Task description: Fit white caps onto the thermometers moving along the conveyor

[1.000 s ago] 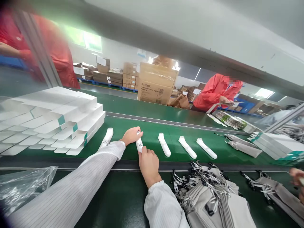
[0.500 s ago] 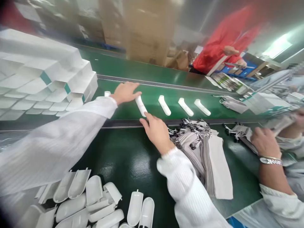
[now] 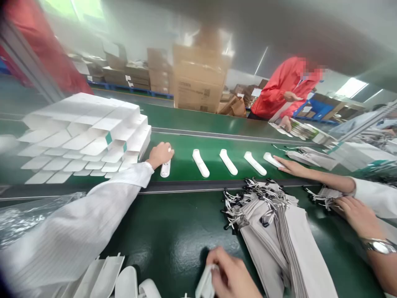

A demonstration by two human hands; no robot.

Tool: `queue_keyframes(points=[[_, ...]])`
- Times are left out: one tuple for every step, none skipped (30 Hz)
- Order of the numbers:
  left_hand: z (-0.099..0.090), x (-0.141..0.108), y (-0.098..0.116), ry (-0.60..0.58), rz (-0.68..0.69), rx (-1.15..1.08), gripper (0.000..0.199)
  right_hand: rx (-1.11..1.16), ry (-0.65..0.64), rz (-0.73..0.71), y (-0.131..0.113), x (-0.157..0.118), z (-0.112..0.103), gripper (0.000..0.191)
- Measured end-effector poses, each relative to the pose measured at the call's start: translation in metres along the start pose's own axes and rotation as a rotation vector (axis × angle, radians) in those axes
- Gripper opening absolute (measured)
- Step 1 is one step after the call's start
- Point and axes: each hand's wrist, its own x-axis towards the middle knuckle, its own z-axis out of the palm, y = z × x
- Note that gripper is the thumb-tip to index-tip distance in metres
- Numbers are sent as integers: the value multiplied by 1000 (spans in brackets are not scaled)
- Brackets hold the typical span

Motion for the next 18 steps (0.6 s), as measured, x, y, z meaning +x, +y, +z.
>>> queue_keyframes(points=[[4,1,1,15,-6,-31,29,21,80,2,-6,18,-7,24],[7,2,2,33,-21,-59,28,42,163,-14,-12,38,-13,31],[11,3,3,51,-43,-86,27,55,246,-50,-18,61,-17,37],[14,4,4,66,-65,-108,26,52,318,-100,-24,85,-19,41],[17,5,5,76,-82,-125,25,35,384,-151,-31,111,-18,42],[19,6,7,81,-91,-136,25,2,438,-198,-37,136,-16,42],[21,7,9,84,-93,-143,25,-41,473,-240,-42,159,-12,41],[22,7,11,85,-92,-147,25,-90,495,-274,-47,180,-7,40],[23,8,14,86,-92,-151,25,-144,499,-301,-51,197,-1,40],[23,8,17,83,-93,-156,25,-202,487,-320,-54,211,5,40],[23,8,20,78,-98,-160,26,-263,465,-330,-56,221,10,40],[23,7,23,73,-104,-165,26,-330,434,-334,-56,227,14,40],[23,7,26,66,-110,-169,26,-396,408,-329,-56,230,17,40],[24,6,30,57,-114,-173,26,-458,387,-318,-54,230,18,40],[24,6,33,49,-117,-177,26,-512,371,-308,-53,230,19,39],[25,6,36,42,-118,-181,26,-556,364,-299,-52,228,18,38],[25,6,38,35,-119,-184,26,-590,359,-292,-51,227,16,37],[26,6,41,31,-120,-187,26,-617,355,-281,-51,227,13,36]])
